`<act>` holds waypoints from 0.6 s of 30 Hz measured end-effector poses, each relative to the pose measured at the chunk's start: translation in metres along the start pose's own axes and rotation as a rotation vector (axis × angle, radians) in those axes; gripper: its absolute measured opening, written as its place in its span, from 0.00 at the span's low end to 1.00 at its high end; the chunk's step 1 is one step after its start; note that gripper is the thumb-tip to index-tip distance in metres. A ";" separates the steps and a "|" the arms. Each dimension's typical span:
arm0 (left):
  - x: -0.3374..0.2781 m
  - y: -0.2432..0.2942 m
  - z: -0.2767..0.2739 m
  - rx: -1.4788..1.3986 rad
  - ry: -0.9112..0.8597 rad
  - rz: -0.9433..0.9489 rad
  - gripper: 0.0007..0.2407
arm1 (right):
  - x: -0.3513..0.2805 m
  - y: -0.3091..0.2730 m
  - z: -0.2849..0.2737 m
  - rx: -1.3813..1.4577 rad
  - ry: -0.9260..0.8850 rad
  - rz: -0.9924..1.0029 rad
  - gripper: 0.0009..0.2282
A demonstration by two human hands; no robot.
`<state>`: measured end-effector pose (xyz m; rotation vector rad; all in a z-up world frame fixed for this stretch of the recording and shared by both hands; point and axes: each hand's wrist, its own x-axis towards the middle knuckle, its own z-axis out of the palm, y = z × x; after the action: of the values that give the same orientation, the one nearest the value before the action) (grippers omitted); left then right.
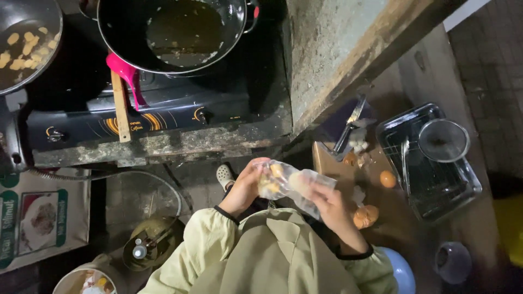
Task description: Frying ingredients from small plastic bags in a pan and stirring them with a spatula on a gas stove.
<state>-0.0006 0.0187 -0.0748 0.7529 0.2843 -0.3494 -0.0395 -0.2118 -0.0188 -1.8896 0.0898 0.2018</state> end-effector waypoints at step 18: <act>-0.019 0.071 0.017 0.576 0.205 0.041 0.15 | 0.029 0.024 -0.004 0.418 0.072 0.120 0.20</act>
<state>0.0130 0.0584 -0.0127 1.3640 0.3657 -0.3177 -0.0146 -0.2222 -0.0454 -1.4758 0.2736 0.1809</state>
